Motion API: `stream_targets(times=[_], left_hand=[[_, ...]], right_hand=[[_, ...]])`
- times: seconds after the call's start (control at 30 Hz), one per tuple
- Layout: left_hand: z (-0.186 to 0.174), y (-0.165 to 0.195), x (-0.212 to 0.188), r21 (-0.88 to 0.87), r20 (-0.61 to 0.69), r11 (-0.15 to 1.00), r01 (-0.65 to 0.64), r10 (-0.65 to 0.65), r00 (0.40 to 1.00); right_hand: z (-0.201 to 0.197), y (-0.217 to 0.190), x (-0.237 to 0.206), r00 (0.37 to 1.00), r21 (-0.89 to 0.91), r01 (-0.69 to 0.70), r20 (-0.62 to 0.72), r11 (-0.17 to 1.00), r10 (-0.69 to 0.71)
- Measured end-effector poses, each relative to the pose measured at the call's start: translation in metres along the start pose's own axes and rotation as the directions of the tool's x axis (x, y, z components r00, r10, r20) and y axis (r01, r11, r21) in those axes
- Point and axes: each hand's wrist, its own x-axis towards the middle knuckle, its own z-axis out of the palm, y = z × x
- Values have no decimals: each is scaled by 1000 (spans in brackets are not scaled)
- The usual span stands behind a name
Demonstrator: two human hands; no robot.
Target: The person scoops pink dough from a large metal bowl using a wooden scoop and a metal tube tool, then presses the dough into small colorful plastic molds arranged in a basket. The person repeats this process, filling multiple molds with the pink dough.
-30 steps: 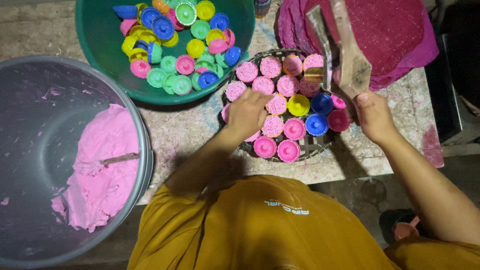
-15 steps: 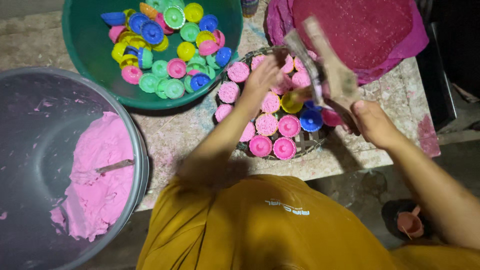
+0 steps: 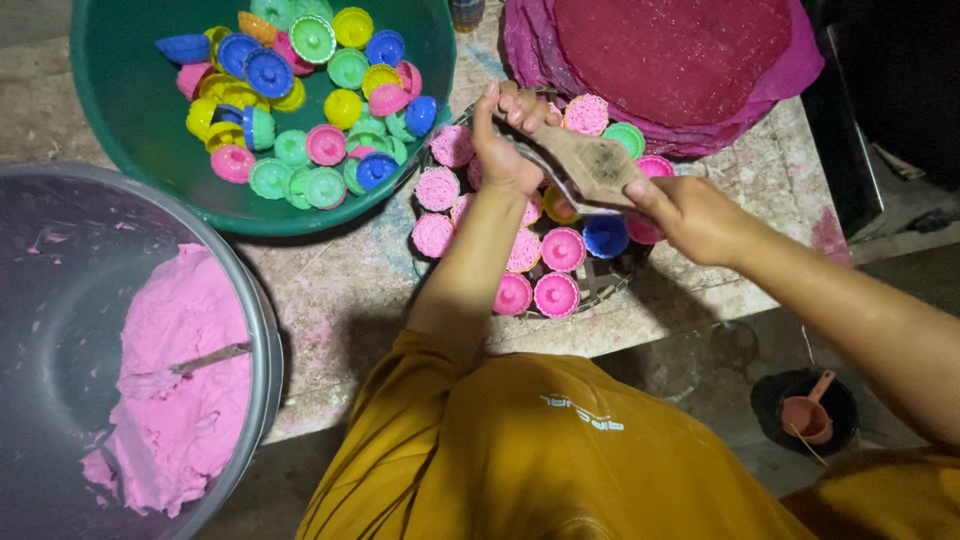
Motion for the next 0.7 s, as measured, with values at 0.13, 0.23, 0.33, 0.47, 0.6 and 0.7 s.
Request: stream_targets(times=[0.13, 0.23, 0.33, 0.47, 0.6, 0.7], left_hand=[[-6, -4, -1, 8, 2, 1000, 7, -7, 1000], [-7, -10, 3, -49, -13, 998, 26, -26, 1000], [-4, -10, 11, -19, 25, 1000, 21, -21, 999], [-2, 3, 19, 8, 26, 1000, 19, -19, 999], [-1, 7, 12, 49, -46, 999, 18, -16, 999], [2, -4, 9, 13, -131, 1000, 10, -8, 991]], right_hand=[[3, 0, 0, 996, -84, -94, -2, 992, 94], [-1, 2, -2, 988, -165, -149, -53, 975, 142], [1, 1, 1, 987, -192, -114, -132, 975, 90], [14, -5, 9, 987, -129, -75, -149, 989, 56], [19, -4, 8, 992, -153, -48, -122, 987, 29], [12, 3, 4, 993, -93, -88, -81, 992, 80]])
